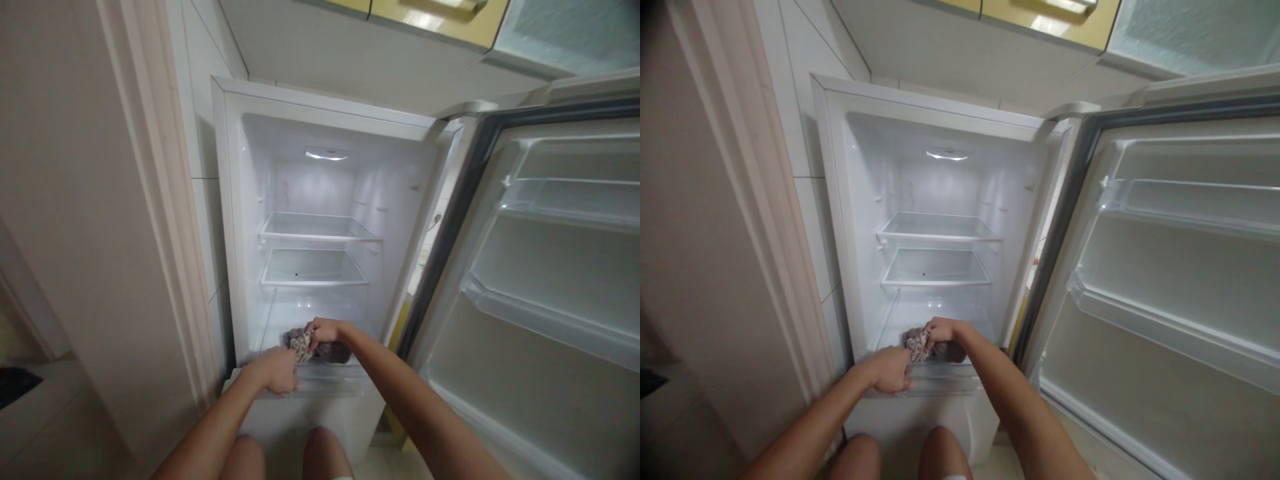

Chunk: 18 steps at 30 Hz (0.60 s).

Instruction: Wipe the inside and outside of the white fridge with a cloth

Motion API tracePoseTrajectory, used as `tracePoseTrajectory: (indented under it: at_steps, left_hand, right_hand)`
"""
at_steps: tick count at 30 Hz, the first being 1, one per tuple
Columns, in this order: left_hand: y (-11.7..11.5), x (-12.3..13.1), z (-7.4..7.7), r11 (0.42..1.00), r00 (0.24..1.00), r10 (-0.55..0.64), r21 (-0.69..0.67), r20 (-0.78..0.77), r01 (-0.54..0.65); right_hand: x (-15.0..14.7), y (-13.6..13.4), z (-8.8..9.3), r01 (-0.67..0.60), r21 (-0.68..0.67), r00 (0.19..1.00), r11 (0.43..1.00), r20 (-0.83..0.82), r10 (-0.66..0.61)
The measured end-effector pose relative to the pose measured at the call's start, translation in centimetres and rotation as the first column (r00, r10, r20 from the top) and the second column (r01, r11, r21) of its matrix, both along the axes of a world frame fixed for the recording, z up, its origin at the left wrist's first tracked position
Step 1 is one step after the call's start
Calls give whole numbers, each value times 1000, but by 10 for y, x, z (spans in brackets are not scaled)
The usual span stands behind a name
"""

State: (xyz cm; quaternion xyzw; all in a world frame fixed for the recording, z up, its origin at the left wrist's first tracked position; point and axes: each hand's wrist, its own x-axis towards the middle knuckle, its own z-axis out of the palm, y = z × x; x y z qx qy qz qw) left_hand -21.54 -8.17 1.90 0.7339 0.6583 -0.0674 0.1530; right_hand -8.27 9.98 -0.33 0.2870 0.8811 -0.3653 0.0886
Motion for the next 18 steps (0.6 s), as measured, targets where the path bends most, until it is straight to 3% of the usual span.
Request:
tracePoseTrajectory:
  at_steps: [5,8,14,18]
  left_hand:
    - [-2,0,-4,1000,1000,4,13,-11,-4]
    - [-5,2,-4,1000,1000,-1,21,-5,1]
    - [-5,2,-2,999,1000,5,39,13,-5]
    - [4,-4,-3,999,1000,12,44,19,-13]
  right_hand:
    - [59,24,18,161,116,977,980,118,-175]
    - [75,30,23,254,259,957,932,76,-282]
    - [47,22,8,342,450,932,825,-50,-360]
    - [12,29,-2,371,460,921,807,-67,-385]
